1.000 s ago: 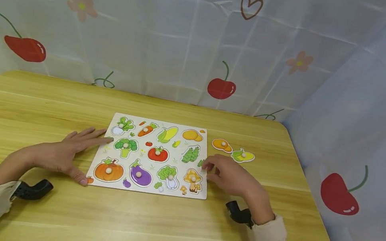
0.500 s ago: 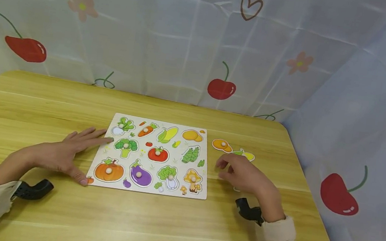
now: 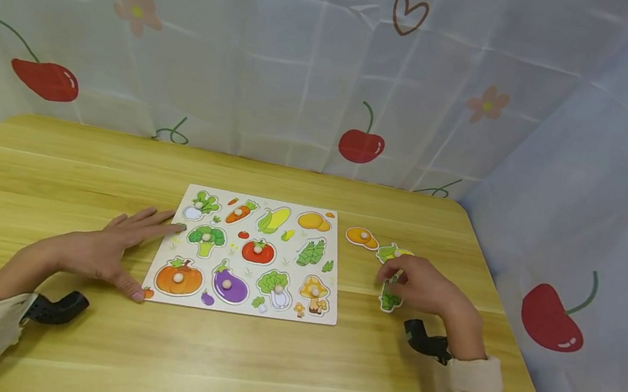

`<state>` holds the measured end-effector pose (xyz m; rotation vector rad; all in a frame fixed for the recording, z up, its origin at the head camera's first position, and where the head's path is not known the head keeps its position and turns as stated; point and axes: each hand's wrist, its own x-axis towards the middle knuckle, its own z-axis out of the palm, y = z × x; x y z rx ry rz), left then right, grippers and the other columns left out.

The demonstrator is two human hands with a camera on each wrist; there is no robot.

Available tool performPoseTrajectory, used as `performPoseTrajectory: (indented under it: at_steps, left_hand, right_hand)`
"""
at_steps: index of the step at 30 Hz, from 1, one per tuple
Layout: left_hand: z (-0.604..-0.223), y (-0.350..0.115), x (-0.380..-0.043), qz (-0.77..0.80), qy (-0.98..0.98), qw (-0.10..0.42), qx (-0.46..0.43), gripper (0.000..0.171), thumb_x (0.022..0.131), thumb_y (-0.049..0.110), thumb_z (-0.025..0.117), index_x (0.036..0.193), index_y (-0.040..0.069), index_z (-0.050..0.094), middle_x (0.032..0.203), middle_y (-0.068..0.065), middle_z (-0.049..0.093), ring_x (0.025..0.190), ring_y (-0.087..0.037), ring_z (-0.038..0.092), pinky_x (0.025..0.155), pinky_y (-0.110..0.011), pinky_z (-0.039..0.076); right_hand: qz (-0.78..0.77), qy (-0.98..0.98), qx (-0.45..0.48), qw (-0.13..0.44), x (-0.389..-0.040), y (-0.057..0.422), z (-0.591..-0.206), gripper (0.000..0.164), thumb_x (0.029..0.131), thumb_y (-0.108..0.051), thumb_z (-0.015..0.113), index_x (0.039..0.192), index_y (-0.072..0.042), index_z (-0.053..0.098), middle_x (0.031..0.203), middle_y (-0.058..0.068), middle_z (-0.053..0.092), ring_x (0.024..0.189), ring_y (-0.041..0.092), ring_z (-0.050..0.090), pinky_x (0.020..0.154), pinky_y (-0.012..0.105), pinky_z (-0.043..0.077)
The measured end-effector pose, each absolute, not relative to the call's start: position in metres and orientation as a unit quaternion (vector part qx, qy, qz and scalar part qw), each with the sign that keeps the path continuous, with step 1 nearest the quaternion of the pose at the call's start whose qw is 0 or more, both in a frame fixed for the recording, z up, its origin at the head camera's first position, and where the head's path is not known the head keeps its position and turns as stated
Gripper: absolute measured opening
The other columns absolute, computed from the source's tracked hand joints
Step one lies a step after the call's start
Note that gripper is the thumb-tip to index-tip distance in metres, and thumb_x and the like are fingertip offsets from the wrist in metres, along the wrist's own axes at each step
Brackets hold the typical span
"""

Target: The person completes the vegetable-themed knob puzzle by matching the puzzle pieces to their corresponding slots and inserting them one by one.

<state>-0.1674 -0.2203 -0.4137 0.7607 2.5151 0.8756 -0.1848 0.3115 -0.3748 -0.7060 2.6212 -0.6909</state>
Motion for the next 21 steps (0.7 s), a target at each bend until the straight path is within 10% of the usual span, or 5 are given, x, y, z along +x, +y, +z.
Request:
performPoseTrajectory:
  at_steps: [21]
  left_hand:
    - [-0.413,-0.22,-0.167,0.308,0.894,0.187,0.267,0.118,0.064,0.053,0.09,0.158,0.015,0.028,0.166,-0.023,0.007,0.15,-0.052,-0.006,0.109,-0.076,-0.01]
  right_hand:
    - [-0.257,0.913,-0.25,0.195,-0.19,0.327,-0.385,0.021,0.086,0.011,0.062,0.094,-0.006,0.069,0.098,0.006,0.068,0.08,0.016,0.059,0.07,0.025,0.049]
